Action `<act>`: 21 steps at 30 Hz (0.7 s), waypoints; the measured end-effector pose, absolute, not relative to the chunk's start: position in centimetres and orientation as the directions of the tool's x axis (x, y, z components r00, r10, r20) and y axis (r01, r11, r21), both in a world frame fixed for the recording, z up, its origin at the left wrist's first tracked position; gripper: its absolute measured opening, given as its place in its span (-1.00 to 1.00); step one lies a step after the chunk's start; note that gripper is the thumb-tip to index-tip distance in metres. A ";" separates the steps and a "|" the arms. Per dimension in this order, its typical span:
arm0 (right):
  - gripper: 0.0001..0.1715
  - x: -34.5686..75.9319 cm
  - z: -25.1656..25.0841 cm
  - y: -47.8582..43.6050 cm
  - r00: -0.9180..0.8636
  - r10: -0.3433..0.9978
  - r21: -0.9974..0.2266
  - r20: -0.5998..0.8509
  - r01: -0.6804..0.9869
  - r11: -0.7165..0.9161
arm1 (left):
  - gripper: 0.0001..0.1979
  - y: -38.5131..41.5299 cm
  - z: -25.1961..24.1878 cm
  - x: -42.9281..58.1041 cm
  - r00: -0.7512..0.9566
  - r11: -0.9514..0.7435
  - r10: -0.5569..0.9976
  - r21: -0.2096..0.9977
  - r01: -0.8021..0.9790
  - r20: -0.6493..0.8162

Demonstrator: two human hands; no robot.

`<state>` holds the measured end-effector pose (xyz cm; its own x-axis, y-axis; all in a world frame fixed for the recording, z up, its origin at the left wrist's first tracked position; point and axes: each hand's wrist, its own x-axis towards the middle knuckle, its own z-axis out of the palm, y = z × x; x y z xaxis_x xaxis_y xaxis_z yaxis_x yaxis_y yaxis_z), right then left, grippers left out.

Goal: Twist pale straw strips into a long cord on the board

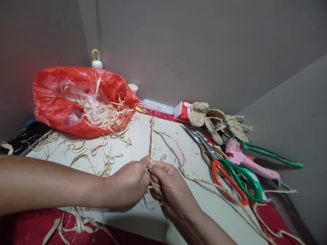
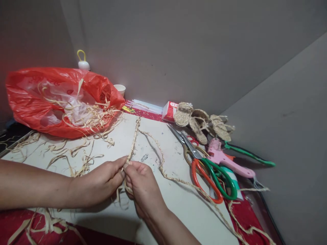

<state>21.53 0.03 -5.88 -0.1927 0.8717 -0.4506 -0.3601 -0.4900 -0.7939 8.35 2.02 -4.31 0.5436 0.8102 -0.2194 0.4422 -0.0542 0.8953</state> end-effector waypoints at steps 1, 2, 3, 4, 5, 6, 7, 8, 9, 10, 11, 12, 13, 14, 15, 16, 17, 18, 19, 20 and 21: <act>-0.56 21.5 -5.9 0.1 -0.193 0.873 -0.794 -0.447 -0.365 -0.487 | -0.82 2.0 -4.1 8.2 0.558 -0.023 0.794 0.907 0.421 -0.240; -0.58 21.6 -5.9 0.1 -0.198 0.875 -0.793 -0.443 -0.368 -0.485 | -0.81 2.2 -3.7 8.0 0.581 0.029 0.763 0.913 0.407 -0.283; -0.61 21.6 -5.8 0.2 -0.201 0.875 -0.793 -0.440 -0.372 -0.484 | -0.78 2.4 -3.4 7.6 0.607 0.095 0.715 0.909 0.407 -0.346; -0.63 21.7 -5.8 0.2 -0.203 0.877 -0.792 -0.436 -0.377 -0.481 | -0.76 2.7 -3.0 7.2 0.629 0.159 0.658 0.893 0.422 -0.414; -0.65 21.7 -5.7 0.3 -0.209 0.876 -0.789 -0.434 -0.381 -0.482 | -0.73 3.2 -2.6 6.8 0.639 0.201 0.614 0.875 0.441 -0.463; -0.67 21.8 -5.7 0.3 -0.221 0.874 -0.786 -0.433 -0.383 -0.486 | -0.71 3.7 -2.3 6.4 0.633 0.211 0.607 0.865 0.455 -0.481; -0.68 21.9 -5.6 0.4 -0.238 0.869 -0.781 -0.434 -0.382 -0.494 | -0.69 4.3 -2.1 6.0 0.609 0.179 0.652 0.872 0.455 -0.452; -0.69 22.0 -5.6 0.4 -0.255 0.864 -0.777 -0.435 -0.379 -0.503 | -0.70 4.9 -2.1 5.7 0.572 0.114 0.728 0.890 0.442 -0.378; -0.70 22.0 -5.6 0.5 -0.270 0.858 -0.774 -0.436 -0.374 -0.511 | -0.73 5.4 -2.1 5.6 0.533 0.044 0.795 0.903 0.427 -0.290; -0.71 22.1 -5.6 0.5 -0.285 0.853 -0.772 -0.437 -0.367 -0.518 | -0.75 5.8 -2.3 5.6 0.510 0.001 0.829 0.912 0.411 -0.230; -0.71 22.2 -5.6 0.6 -0.299 0.847 -0.771 -0.439 -0.359 -0.526 | -0.76 6.1 -2.6 5.8 0.514 0.003 0.830 0.922 0.388 -0.219; -0.72 22.3 -5.6 0.6 -0.308 0.844 -0.771 -0.439 -0.353 -0.530 | -0.78 6.3 -2.9 6.0 0.549 0.056 0.794 0.930 0.363 -0.262; -0.72 22.4 -5.6 0.6 -0.318 0.840 -0.771 -0.440 -0.345 -0.534 | -0.80 6.4 -3.3 6.3 0.603 0.139 0.727 0.931 0.339 -0.328; -0.71 22.5 -5.6 0.7 -0.327 0.836 -0.773 -0.440 -0.336 -0.538 | -0.80 6.5 -3.6 6.6 0.654 0.221 0.653 0.922 0.319 -0.383; -0.71 22.7 -5.6 0.7 -0.334 0.833 -0.776 -0.441 -0.324 -0.541 | -0.78 6.4 -3.8 6.8 0.691 0.274 0.598 0.914 0.299 -0.406; -0.71 22.8 -5.5 0.8 -0.338 0.831 -0.781 -0.442 -0.311 -0.542 | -0.76 6.4 -4.0 6.9 0.716 0.285 0.573 0.916 0.282 -0.399; -0.72 23.0 -5.5 0.9 -0.342 0.828 -0.785 -0.445 -0.297 -0.544 | -0.75 6.4 -4.1 7.0 0.729 0.256 0.575 0.928 0.272 -0.372; -0.72 23.1 -5.5 0.9 -0.346 0.823 -0.788 -0.450 -0.280 -0.548 | -0.74 6.5 -4.1 6.9 0.736 0.202 0.586 0.941 0.271 -0.338; -0.73 23.3 -5.5 1.0 -0.349 0.818 -0.791 -0.458 -0.260 -0.554 | -0.73 6.6 -4.1 6.8 0.741 0.142 0.597 0.950 0.278 -0.306; -0.73 23.4 -5.5 1.1 -0.348 0.814 -0.797 -0.464 -0.238 -0.556 | -0.72 6.8 -4.1 6.7 0.749 0.085 0.597 0.951 0.298 -0.288; -0.72 23.5 -5.4 1.2 -0.346 0.812 -0.803 -0.470 -0.214 -0.557 | -0.72 6.9 -4.1 6.5 0.753 0.035 0.595 0.945 0.326 -0.281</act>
